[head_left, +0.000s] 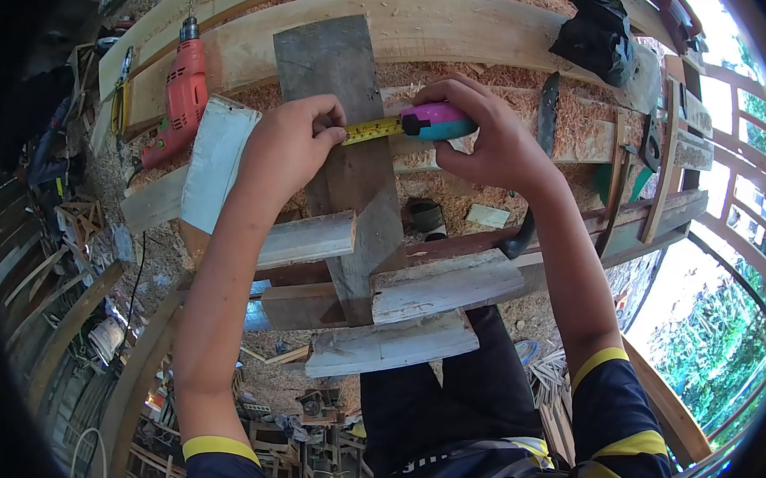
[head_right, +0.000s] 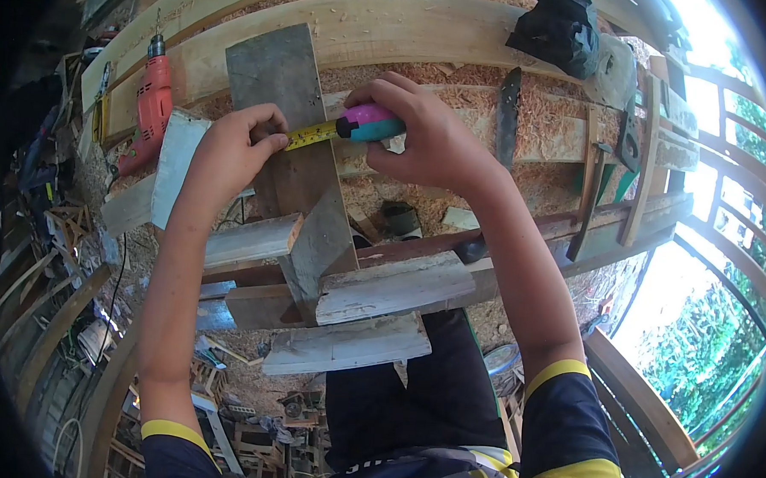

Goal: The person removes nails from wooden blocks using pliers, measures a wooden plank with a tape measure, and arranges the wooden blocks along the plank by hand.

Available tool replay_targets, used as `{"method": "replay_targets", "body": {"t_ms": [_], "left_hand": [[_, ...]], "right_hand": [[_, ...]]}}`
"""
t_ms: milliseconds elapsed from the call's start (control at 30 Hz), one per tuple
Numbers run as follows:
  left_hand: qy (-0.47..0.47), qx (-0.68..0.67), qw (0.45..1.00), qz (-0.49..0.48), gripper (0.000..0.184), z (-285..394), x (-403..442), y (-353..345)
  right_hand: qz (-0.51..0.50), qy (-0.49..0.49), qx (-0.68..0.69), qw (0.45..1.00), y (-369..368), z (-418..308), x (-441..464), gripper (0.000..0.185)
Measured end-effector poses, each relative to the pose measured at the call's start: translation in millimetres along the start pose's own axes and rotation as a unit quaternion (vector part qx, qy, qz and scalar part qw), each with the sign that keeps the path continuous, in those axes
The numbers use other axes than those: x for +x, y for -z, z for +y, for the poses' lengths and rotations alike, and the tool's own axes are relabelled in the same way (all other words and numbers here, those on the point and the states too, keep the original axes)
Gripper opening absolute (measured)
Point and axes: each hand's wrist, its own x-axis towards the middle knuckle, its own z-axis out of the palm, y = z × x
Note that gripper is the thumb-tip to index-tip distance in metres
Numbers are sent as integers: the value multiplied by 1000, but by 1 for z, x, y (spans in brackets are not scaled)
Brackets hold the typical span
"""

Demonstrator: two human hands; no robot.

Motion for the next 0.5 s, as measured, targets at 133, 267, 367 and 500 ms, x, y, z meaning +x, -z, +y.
{"method": "replay_targets", "body": {"t_ms": [133,267,367,500], "left_hand": [[-50,82,994,50,14,-5,1,-6],[-57,136,985,88,14,-3,-3,-8],[-102,190,956,198,14,-8,-9,-18],[6,125,983,135,14,-7,-12,-19]], "right_hand": [[7,-5,-24,1000,-1,-2,-2,45],[1,-16,-18,1000,-1,-2,-4,45],[4,-18,-19,1000,-3,-1,-4,44],[11,-19,-36,999,-6,2,-4,42]]}}
